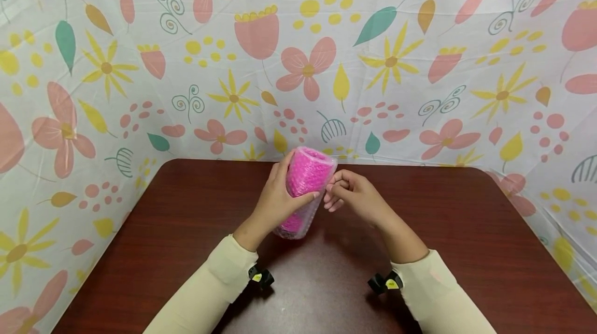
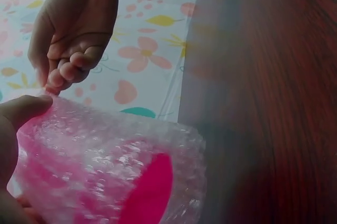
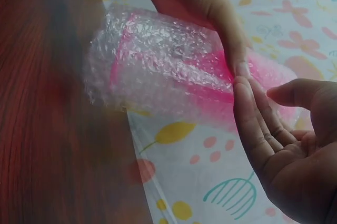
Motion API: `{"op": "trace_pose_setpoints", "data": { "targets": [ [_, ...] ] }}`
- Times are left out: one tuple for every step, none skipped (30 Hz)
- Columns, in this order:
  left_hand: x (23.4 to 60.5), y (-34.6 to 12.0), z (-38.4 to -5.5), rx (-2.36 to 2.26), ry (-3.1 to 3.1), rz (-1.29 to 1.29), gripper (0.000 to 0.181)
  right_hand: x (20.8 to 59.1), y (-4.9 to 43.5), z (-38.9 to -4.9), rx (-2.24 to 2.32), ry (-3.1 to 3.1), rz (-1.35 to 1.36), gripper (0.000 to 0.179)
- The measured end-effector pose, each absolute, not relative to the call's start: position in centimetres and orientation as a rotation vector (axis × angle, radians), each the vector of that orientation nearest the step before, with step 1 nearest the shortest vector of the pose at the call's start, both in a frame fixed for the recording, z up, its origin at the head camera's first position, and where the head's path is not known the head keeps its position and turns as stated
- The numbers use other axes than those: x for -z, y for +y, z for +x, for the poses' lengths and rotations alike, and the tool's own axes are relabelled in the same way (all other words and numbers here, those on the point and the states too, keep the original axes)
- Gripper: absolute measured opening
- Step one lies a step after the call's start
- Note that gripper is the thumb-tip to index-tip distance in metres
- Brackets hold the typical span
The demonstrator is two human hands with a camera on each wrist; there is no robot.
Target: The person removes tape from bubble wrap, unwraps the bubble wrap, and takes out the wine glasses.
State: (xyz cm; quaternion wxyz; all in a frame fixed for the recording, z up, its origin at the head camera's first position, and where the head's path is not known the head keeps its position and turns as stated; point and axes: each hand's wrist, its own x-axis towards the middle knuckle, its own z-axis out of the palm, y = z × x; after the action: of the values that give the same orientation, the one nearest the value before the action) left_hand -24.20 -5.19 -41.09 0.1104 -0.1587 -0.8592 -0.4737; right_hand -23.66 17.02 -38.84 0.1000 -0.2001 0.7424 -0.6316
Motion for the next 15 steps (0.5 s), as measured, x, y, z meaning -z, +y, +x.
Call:
{"op": "trace_pose_setpoints", "data": {
  "targets": [
    [41.07, -5.15, -24.18, 1.387, -2.519, -0.451, 0.108, 38.81, 17.0, -23.63, 1.875, 2.193, -0.595, 0.021],
    [41.04, -5.1, -24.17, 1.379, -2.513, -0.441, 0.109, 38.78, 16.98, -23.6, 1.883, 2.194, -0.602, 0.02],
    [41.03, -5.06, -24.15, 1.375, -2.505, -0.433, 0.109, 38.73, 16.94, -23.55, 1.891, 2.193, -0.606, 0.02],
    [41.03, -5.02, -24.13, 1.369, -2.498, -0.425, 0.109, 38.72, 16.92, -23.52, 1.897, 2.192, -0.615, 0.02],
    [41.02, -4.99, -24.12, 1.359, -2.49, -0.419, 0.109, 38.68, 16.88, -23.47, 1.903, 2.19, -0.624, 0.021],
    [41.0, -4.96, -24.1, 1.353, -2.481, -0.414, 0.109, 38.66, 16.84, -23.45, 1.908, 2.188, -0.635, 0.021],
    [40.99, -4.94, -24.08, 1.344, -2.476, -0.409, 0.108, 38.69, 16.82, -23.43, 1.91, 2.184, -0.647, 0.021],
    [40.98, -4.92, -24.06, 1.338, -2.472, -0.402, 0.108, 38.71, 16.82, -23.42, 1.911, 2.182, -0.658, 0.022],
    [40.96, -4.91, -24.05, 1.337, -2.469, -0.396, 0.108, 38.72, 16.82, -23.42, 1.91, 2.178, -0.668, 0.022],
    [40.95, -4.89, -24.04, 1.336, -2.466, -0.391, 0.107, 38.74, 16.84, -23.43, 1.91, 2.175, -0.679, 0.022],
    [40.93, -4.89, -24.04, 1.335, -2.466, -0.387, 0.107, 38.76, 16.86, -23.45, 1.908, 2.171, -0.688, 0.022],
    [40.9, -4.89, -24.03, 1.333, -2.467, -0.385, 0.107, 38.77, 16.89, -23.47, 1.904, 2.165, -0.696, 0.022],
    [40.88, -4.9, -24.02, 1.33, -2.469, -0.385, 0.107, 38.7, 16.9, -23.43, 1.901, 2.159, -0.699, 0.023],
    [40.86, -4.9, -24.02, 1.328, -2.472, -0.388, 0.107, 38.63, 16.92, -23.4, 1.898, 2.15, -0.701, 0.023],
    [40.86, -4.91, -24.02, 1.323, -2.475, -0.392, 0.107, 38.6, 16.95, -23.39, 1.893, 2.145, -0.701, 0.023]
  ]
}}
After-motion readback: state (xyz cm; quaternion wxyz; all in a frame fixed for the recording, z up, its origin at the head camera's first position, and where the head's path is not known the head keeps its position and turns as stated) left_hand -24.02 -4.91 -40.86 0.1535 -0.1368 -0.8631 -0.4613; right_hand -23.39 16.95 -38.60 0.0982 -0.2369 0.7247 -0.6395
